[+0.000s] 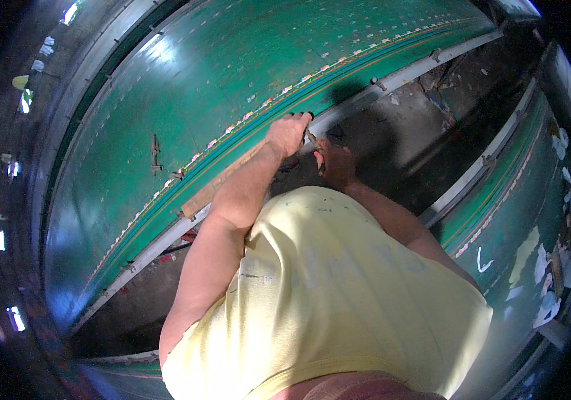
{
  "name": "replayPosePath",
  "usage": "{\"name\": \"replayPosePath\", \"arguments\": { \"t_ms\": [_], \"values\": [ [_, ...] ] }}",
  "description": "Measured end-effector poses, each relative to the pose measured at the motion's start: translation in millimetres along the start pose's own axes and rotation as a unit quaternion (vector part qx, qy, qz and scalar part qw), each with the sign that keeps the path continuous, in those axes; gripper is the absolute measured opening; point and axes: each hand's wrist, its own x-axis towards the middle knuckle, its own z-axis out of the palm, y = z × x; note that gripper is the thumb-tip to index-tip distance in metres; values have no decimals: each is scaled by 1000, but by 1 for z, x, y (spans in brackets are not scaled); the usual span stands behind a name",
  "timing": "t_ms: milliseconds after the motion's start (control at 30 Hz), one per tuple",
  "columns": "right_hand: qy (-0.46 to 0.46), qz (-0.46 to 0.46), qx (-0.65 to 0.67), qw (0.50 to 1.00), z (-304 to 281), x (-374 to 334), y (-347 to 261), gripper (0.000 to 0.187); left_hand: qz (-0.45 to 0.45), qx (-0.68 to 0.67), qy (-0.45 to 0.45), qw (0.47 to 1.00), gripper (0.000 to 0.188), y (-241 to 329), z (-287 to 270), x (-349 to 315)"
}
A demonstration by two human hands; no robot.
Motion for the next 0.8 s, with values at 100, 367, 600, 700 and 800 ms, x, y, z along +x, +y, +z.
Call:
{"name": "replayPosePath", "arguments": {
  "t_ms": [100, 367, 600, 700, 800],
  "values": [
    [11, 55, 115, 992, 17, -4, 1, 37, -7, 5, -8, 1000, 38, -1, -2, 0],
    [-216, 425, 759, 444, 25, -3, 10, 42, -1, -15, 4, 1000, 38, -5, 5, 0],
    [-141, 355, 456, 804, 13, -3, 32, 37, -2, -23, -1, 1000, 39, 0, -1, 0],
    [-42, 90, 174, 980, 10, -11, 37, 31, 17, -21, 11, 1000, 40, -2, 3, 0],
    [-133, 103, 86, 982, -38, 23, -3, 27, -2, -18, -6, 1000, 39, -3, 1, -3]
  ]
}}
